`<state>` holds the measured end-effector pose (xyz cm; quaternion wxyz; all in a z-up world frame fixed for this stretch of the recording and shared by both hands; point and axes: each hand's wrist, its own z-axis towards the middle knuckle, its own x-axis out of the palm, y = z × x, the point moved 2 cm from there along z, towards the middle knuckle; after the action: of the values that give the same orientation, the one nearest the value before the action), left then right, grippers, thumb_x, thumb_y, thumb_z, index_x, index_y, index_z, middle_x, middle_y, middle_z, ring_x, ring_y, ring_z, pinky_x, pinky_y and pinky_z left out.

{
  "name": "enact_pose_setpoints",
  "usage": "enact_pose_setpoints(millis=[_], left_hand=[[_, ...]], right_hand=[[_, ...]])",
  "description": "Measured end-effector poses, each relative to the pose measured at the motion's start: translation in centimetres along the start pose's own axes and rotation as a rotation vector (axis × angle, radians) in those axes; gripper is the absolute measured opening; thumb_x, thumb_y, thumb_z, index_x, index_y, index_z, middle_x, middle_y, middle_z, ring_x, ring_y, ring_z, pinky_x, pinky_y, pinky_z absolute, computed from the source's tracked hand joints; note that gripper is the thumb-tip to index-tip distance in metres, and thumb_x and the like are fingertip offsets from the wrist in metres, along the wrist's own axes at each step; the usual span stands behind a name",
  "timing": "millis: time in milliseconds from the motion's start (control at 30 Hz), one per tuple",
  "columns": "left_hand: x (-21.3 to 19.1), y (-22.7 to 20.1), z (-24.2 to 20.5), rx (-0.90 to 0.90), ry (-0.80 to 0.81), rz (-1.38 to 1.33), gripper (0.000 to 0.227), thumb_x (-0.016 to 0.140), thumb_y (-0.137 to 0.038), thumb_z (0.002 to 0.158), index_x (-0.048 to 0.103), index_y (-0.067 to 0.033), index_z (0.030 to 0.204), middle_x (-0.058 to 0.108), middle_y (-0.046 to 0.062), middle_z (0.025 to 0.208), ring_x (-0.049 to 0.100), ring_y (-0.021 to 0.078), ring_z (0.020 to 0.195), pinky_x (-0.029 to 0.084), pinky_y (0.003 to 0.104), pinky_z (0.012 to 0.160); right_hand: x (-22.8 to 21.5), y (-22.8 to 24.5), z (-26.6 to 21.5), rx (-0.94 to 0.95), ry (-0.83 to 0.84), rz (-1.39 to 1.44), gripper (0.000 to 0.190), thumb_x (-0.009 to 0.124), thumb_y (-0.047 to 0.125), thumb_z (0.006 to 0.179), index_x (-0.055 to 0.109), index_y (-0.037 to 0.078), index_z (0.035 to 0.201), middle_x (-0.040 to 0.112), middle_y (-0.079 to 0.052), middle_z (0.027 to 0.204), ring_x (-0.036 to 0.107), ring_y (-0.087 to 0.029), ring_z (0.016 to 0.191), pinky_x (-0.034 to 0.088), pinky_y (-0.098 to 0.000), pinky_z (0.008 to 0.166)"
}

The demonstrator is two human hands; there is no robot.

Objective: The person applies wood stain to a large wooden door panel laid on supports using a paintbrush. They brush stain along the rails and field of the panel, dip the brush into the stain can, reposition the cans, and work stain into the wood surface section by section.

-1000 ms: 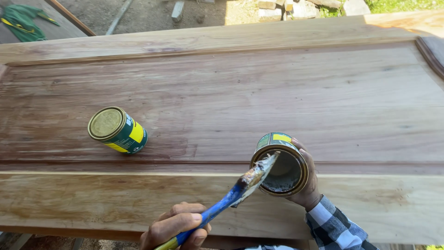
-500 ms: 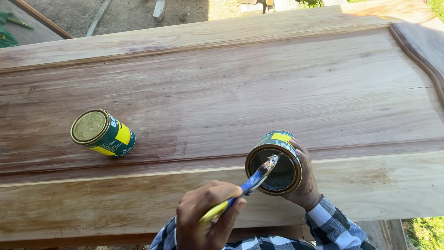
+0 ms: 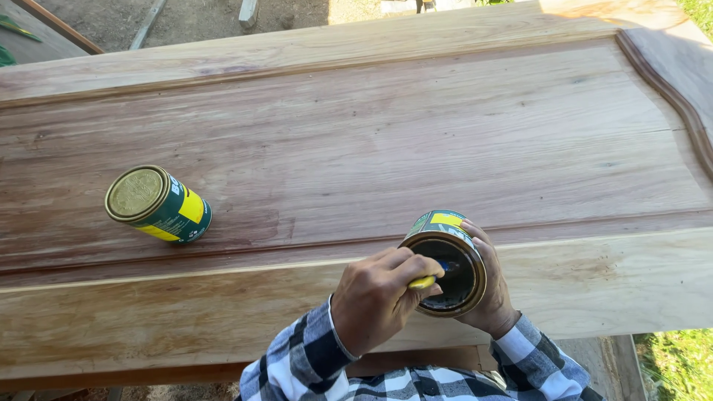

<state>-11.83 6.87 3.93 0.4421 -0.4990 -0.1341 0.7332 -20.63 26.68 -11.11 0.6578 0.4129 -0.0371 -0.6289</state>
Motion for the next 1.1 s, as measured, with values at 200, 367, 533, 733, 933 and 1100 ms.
enact_pose_setpoints(millis=[200,367,533,733,933,1100], left_hand=[[0.6,1.0,1.9,0.000,0.201,0.002,0.021,0.074,-0.024,0.094,0.067,-0.0115,0.109,0.075,0.008,0.097,0.075,0.0242,0.085,0.061,0.036,0.072],[1.8,1.5,3.6,0.036,0.316,0.067,0.031,0.074,-0.027,0.089,0.066,-0.0113,0.115,0.076,0.008,0.097,0.075,0.0274,0.089,0.061,0.040,0.074],[3.1,1.8,4.3,0.083,0.376,0.025,0.030,0.073,-0.024,0.088,0.069,-0.0123,0.115,0.077,0.007,0.106,0.075,0.0260,0.092,0.062,0.038,0.075],[4.4,2.6,4.2,0.086,0.359,0.073,0.025,0.074,-0.022,0.089,0.070,-0.0135,0.111,0.076,0.005,0.106,0.075,0.0235,0.096,0.063,0.036,0.076],[4.1,2.3,3.5,0.127,0.288,0.091,0.023,0.074,-0.023,0.090,0.069,-0.0119,0.110,0.075,0.005,0.104,0.075,0.0237,0.100,0.062,0.036,0.077],[4.2,2.8,3.6,0.030,0.291,0.035,0.031,0.076,-0.024,0.088,0.069,-0.0103,0.114,0.075,0.007,0.107,0.074,0.0254,0.091,0.062,0.036,0.074]], right_hand=[[0.0,0.2,-1.9,0.023,0.076,0.056,0.137,0.098,0.037,0.058,0.005,0.022,0.157,0.033,-0.023,0.157,0.033,-0.041,0.150,0.043,-0.0539,0.118],[-0.2,1.1,-1.8,0.086,0.086,0.073,0.134,0.099,0.032,0.056,0.011,0.020,0.157,0.035,-0.021,0.156,0.034,-0.042,0.150,0.039,-0.0538,0.120],[-0.2,1.2,-1.9,0.189,0.101,0.083,0.132,0.099,0.030,0.051,0.018,0.015,0.155,0.033,-0.022,0.157,0.038,-0.039,0.147,0.040,-0.0517,0.118],[-0.2,-0.1,-2.9,0.255,0.178,-0.009,0.140,0.101,0.038,0.048,0.013,0.011,0.153,0.034,-0.020,0.153,0.044,-0.036,0.140,0.045,-0.0480,0.112],[-0.3,-0.1,-2.5,0.100,0.085,0.085,0.138,0.099,0.037,0.055,0.009,0.022,0.158,0.028,-0.022,0.161,0.037,-0.040,0.149,0.042,-0.0542,0.119],[-0.2,-0.3,-2.4,0.097,0.084,0.080,0.138,0.099,0.040,0.055,0.008,0.025,0.158,0.028,-0.021,0.161,0.035,-0.041,0.150,0.043,-0.0546,0.119]])
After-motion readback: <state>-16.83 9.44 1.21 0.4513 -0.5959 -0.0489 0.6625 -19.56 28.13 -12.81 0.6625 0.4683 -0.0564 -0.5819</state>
